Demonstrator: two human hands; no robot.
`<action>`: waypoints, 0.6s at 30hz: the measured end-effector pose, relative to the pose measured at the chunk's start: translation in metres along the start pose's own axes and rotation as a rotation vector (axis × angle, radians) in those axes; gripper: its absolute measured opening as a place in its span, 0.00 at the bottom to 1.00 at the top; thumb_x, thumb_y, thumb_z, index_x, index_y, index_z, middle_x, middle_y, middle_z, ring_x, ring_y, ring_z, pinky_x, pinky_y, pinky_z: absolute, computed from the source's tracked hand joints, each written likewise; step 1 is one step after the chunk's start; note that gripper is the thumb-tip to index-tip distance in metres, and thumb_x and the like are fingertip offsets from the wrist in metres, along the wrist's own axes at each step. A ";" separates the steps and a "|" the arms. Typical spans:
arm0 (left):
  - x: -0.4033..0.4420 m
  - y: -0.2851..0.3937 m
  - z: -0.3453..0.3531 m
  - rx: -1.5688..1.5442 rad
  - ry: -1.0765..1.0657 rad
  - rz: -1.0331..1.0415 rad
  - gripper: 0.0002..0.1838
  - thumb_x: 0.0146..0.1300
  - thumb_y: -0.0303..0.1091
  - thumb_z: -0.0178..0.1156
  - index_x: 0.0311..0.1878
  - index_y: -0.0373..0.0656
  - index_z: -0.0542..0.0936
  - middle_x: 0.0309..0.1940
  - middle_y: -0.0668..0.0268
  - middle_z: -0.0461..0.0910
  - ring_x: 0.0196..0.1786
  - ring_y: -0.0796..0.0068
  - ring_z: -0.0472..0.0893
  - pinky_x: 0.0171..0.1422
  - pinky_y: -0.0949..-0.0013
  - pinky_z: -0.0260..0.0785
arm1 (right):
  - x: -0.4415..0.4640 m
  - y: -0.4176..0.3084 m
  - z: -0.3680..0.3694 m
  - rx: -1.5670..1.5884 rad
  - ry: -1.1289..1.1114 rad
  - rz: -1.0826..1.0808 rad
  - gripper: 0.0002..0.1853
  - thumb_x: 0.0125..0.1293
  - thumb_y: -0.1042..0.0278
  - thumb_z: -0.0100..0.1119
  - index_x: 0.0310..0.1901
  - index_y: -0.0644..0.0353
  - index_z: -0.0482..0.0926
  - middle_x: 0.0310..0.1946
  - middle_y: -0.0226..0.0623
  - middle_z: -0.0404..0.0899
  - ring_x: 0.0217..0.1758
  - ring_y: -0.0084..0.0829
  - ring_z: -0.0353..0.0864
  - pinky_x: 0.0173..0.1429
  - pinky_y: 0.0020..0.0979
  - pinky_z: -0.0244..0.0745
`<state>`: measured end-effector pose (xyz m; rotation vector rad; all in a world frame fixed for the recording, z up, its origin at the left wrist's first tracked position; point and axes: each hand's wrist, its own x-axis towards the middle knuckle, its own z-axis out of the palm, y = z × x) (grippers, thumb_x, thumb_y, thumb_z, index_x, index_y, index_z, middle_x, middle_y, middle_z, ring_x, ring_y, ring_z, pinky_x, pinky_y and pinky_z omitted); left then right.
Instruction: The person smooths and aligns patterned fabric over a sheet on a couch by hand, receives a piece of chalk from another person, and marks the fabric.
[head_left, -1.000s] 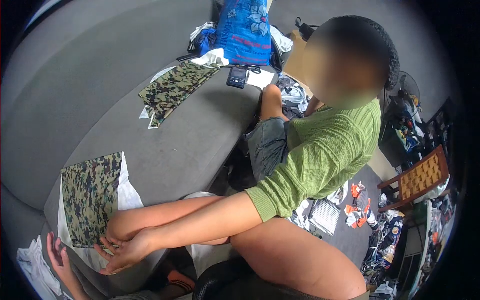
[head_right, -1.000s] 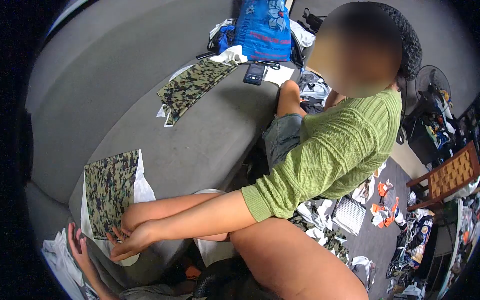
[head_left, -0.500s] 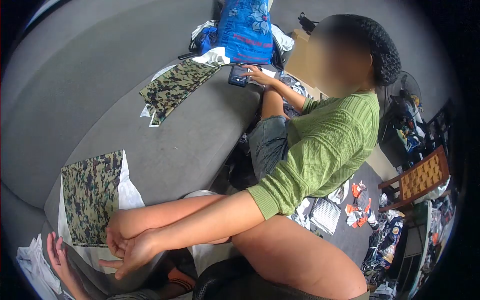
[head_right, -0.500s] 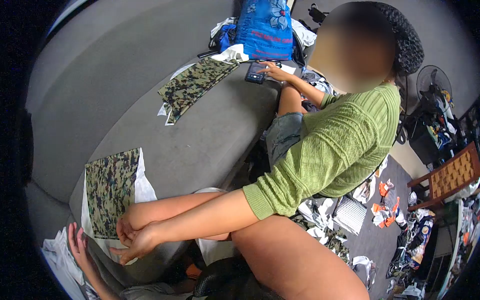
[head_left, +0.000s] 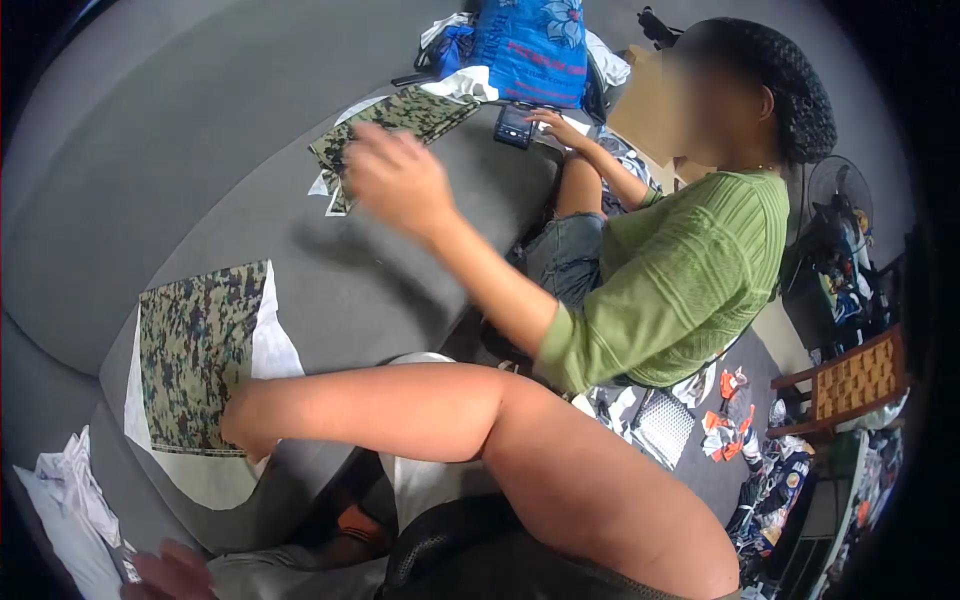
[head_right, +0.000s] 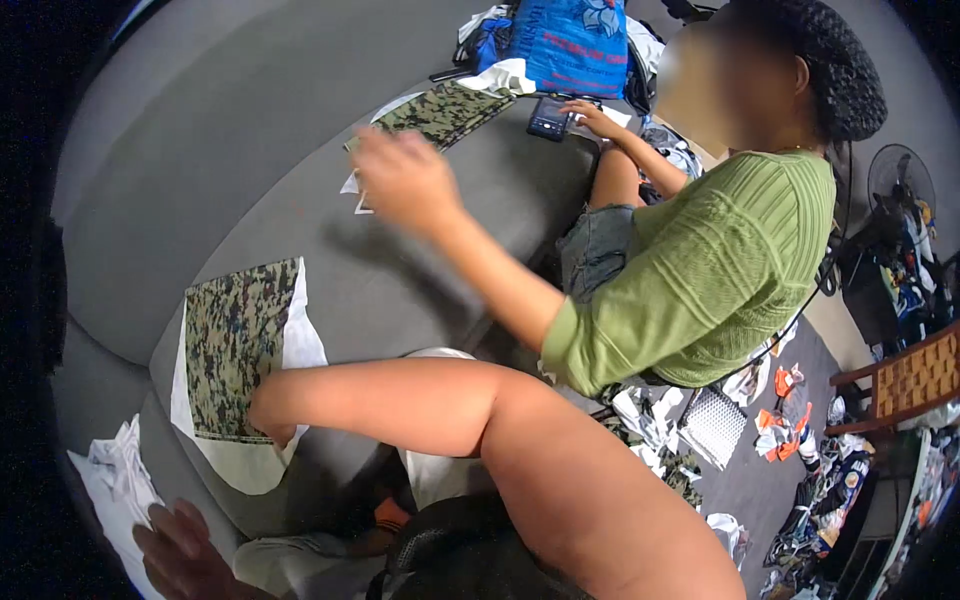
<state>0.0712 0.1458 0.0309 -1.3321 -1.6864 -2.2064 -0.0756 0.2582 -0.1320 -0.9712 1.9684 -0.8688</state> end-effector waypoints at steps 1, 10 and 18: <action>0.000 0.004 0.005 -0.001 0.006 -0.002 0.10 0.62 0.39 0.67 0.47 0.55 0.84 0.49 0.74 0.77 0.55 0.67 0.71 0.63 0.53 0.61 | 0.017 0.005 0.004 -0.641 0.032 0.071 0.15 0.55 0.54 0.63 0.38 0.54 0.87 0.39 0.37 0.86 0.47 0.40 0.84 0.48 0.43 0.79; -0.004 0.026 0.009 -0.153 -0.065 -0.170 0.12 0.58 0.43 0.69 0.47 0.66 0.86 0.50 0.84 0.78 0.56 0.69 0.71 0.71 0.51 0.54 | 0.017 0.008 0.002 -0.637 0.011 0.030 0.15 0.53 0.56 0.60 0.38 0.52 0.88 0.37 0.35 0.86 0.46 0.38 0.84 0.48 0.42 0.78; -0.008 0.016 -0.002 -0.074 -0.006 -0.086 0.15 0.61 0.45 0.68 0.51 0.62 0.84 0.55 0.76 0.77 0.62 0.64 0.69 0.75 0.41 0.47 | 0.025 0.003 0.002 -0.669 -0.067 0.093 0.14 0.55 0.55 0.62 0.36 0.53 0.88 0.37 0.35 0.86 0.46 0.39 0.84 0.49 0.42 0.78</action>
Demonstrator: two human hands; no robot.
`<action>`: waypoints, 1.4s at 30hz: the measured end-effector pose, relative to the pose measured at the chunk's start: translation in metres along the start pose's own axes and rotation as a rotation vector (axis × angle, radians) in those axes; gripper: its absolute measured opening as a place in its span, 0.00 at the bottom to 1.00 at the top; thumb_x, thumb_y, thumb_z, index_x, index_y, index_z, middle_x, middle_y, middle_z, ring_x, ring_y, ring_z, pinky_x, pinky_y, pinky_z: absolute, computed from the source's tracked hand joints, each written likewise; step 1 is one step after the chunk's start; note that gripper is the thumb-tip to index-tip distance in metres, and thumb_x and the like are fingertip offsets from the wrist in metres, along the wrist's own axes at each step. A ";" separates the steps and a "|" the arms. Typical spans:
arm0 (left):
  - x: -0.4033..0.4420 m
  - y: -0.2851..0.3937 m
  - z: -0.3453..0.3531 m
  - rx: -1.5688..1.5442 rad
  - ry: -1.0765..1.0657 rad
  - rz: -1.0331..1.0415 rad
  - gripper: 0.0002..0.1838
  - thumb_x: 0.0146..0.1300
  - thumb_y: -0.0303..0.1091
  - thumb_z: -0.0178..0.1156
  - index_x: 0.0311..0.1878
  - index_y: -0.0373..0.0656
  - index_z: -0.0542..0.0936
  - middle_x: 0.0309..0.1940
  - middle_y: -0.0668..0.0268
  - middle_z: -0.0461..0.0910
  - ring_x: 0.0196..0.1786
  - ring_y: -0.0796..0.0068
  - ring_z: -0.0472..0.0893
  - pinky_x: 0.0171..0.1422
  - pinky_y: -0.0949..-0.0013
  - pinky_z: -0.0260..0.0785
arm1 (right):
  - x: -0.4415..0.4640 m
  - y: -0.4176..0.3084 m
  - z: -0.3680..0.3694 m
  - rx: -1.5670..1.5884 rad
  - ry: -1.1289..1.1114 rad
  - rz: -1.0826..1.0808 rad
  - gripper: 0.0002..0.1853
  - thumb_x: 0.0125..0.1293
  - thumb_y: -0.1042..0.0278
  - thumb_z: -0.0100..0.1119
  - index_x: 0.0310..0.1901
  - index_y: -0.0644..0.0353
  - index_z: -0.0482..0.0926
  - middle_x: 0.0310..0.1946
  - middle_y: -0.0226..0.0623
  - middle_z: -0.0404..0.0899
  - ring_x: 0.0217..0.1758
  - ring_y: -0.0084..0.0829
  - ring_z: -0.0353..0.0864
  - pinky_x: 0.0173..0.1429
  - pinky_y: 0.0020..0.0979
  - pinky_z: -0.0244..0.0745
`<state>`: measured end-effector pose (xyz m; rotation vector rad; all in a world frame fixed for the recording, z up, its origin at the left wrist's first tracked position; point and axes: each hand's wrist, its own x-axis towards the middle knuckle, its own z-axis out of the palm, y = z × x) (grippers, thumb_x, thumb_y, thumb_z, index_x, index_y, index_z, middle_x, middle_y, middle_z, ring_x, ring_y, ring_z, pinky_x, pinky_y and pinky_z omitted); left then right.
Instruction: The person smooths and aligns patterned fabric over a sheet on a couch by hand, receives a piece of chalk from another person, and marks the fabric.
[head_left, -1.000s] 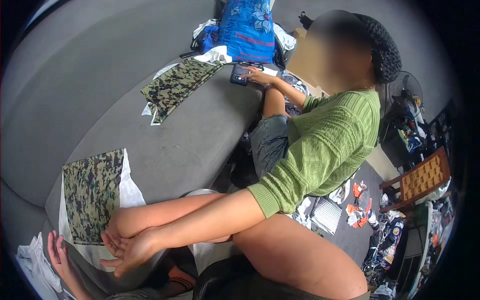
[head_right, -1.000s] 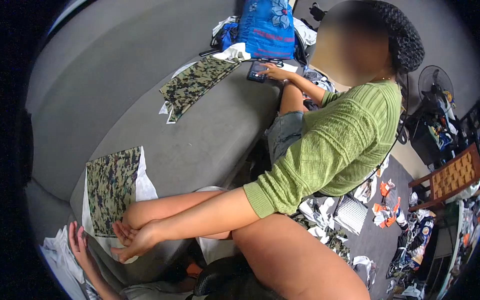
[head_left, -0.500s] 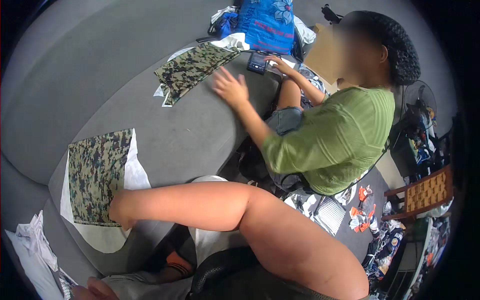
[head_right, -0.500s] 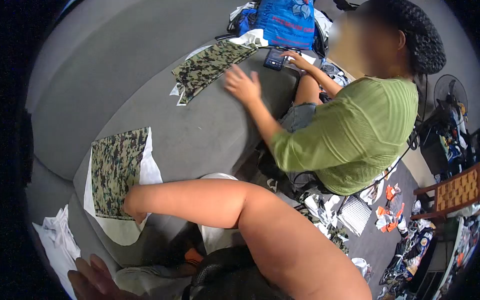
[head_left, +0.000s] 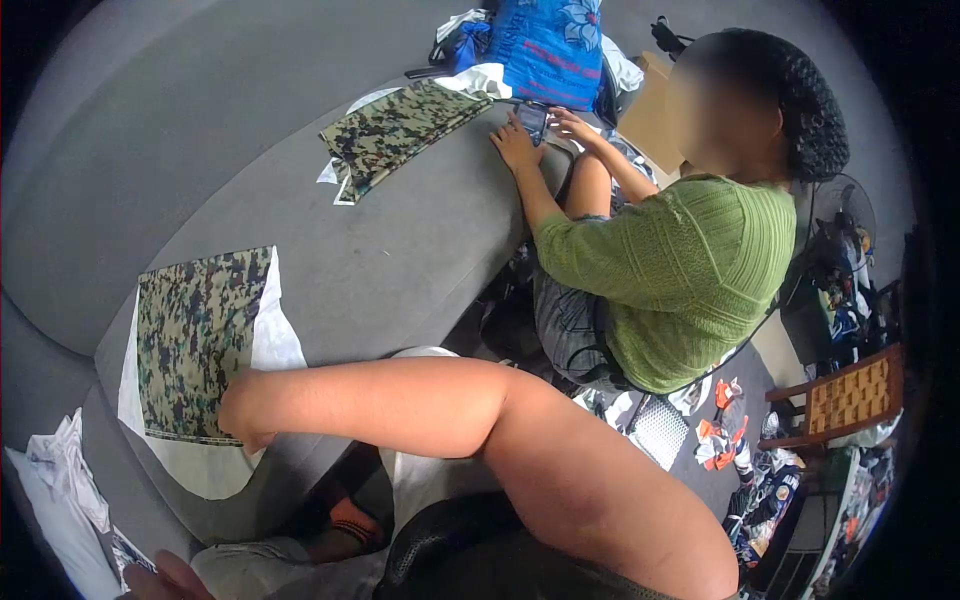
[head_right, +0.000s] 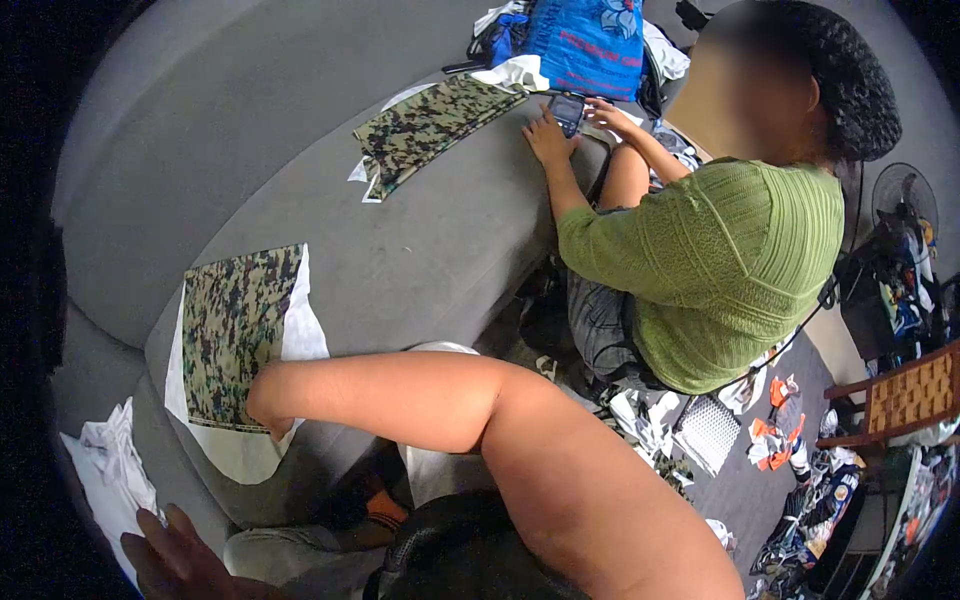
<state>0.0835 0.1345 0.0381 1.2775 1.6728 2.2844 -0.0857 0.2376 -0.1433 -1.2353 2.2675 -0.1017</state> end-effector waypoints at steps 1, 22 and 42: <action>-0.002 -0.002 -0.009 -0.027 -0.037 0.028 0.16 0.62 0.46 0.67 0.52 0.59 0.84 0.56 0.75 0.76 0.66 0.61 0.67 0.75 0.36 0.44 | 0.004 0.002 0.007 0.002 0.059 -0.007 0.14 0.55 0.55 0.62 0.37 0.53 0.88 0.38 0.36 0.86 0.46 0.40 0.84 0.49 0.42 0.78; -0.156 -0.140 -0.319 1.306 0.359 -0.720 0.27 0.58 0.39 0.69 0.59 0.40 0.77 0.56 0.55 0.76 0.59 0.57 0.76 0.65 0.62 0.66 | -0.019 0.115 -0.032 0.364 0.608 0.315 0.26 0.63 0.50 0.61 0.60 0.53 0.77 0.38 0.40 0.86 0.44 0.43 0.84 0.50 0.38 0.78; -0.174 -0.155 -0.337 1.344 0.335 -0.595 0.26 0.51 0.29 0.68 0.56 0.36 0.77 0.52 0.55 0.76 0.57 0.57 0.75 0.64 0.61 0.65 | -0.006 0.175 -0.003 0.179 0.896 0.888 0.15 0.58 0.55 0.62 0.47 0.43 0.84 0.50 0.34 0.80 0.58 0.41 0.75 0.61 0.50 0.66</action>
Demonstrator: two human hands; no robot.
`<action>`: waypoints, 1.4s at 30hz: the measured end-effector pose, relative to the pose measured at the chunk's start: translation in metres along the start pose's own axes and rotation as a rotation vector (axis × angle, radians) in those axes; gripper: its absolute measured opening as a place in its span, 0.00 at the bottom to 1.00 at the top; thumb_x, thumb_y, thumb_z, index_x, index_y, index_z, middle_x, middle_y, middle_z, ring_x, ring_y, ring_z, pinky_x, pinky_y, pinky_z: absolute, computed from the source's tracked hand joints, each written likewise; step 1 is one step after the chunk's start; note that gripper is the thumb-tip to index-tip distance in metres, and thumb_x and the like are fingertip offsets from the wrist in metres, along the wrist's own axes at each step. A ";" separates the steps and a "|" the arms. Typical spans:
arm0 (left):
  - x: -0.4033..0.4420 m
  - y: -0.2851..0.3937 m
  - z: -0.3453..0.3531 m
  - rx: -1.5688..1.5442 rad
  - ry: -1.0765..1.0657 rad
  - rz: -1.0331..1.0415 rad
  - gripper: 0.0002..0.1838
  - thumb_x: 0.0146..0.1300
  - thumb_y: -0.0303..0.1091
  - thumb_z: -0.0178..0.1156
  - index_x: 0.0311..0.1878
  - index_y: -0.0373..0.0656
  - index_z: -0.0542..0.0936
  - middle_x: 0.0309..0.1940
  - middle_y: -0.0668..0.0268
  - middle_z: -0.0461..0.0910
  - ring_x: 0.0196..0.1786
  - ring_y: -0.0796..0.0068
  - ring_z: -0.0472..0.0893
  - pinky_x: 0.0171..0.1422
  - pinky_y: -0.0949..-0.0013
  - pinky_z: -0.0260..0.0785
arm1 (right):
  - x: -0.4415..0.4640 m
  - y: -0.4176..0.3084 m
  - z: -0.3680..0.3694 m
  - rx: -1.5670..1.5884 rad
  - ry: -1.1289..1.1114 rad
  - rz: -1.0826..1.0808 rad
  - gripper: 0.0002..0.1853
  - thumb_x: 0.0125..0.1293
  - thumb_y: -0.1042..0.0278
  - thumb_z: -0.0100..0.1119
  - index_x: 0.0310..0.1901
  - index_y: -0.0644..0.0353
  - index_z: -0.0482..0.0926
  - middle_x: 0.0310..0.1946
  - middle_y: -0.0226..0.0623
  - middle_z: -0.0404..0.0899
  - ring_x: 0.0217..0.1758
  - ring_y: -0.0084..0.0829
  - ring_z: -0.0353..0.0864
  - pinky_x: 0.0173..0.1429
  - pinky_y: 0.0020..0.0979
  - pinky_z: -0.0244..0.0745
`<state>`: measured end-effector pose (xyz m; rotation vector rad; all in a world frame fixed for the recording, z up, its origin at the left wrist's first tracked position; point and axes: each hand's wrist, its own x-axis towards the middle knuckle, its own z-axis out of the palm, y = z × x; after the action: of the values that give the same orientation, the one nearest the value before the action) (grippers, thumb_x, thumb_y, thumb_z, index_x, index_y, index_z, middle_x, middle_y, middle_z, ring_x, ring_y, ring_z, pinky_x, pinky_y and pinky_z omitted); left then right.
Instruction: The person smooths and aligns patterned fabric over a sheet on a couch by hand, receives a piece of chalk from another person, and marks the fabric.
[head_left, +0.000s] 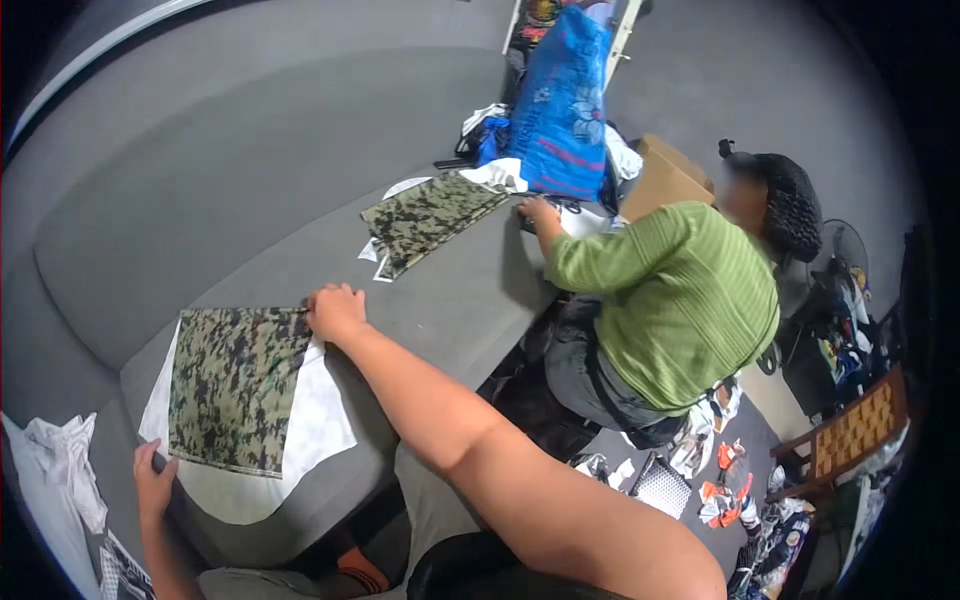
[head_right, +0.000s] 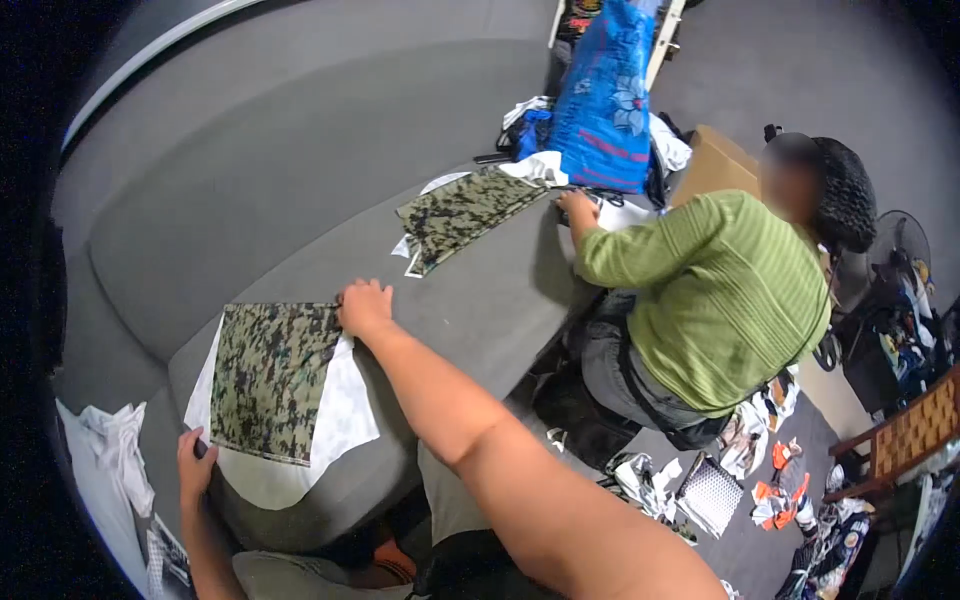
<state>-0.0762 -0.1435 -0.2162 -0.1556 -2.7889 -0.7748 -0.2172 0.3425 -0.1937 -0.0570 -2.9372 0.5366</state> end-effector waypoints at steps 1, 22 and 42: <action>0.002 0.004 0.001 -0.014 0.002 0.004 0.26 0.51 0.29 0.68 0.56 0.36 0.77 0.52 0.55 0.76 0.57 0.57 0.75 0.64 0.61 0.65 | -0.001 0.002 -0.005 -0.013 0.005 0.003 0.15 0.58 0.55 0.62 0.47 0.43 0.84 0.50 0.34 0.80 0.58 0.41 0.75 0.61 0.50 0.66; -0.001 0.001 -0.005 0.006 -0.115 -0.019 0.25 0.57 0.30 0.65 0.59 0.36 0.75 0.59 0.54 0.72 0.63 0.56 0.71 0.70 0.62 0.60 | -0.005 -0.009 -0.014 0.082 -0.043 0.048 0.22 0.58 0.58 0.65 0.55 0.47 0.78 0.54 0.35 0.77 0.63 0.41 0.70 0.64 0.50 0.64; -0.005 0.005 -0.007 -0.011 -0.126 -0.043 0.26 0.57 0.30 0.65 0.60 0.37 0.75 0.58 0.54 0.72 0.62 0.55 0.71 0.70 0.61 0.60 | -0.011 -0.010 -0.018 0.066 -0.077 0.024 0.24 0.57 0.57 0.66 0.57 0.46 0.77 0.55 0.36 0.75 0.64 0.41 0.69 0.65 0.50 0.65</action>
<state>-0.0693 -0.1428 -0.2091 -0.1515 -2.9158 -0.8173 -0.2034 0.3388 -0.1754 -0.0656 -2.9936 0.6537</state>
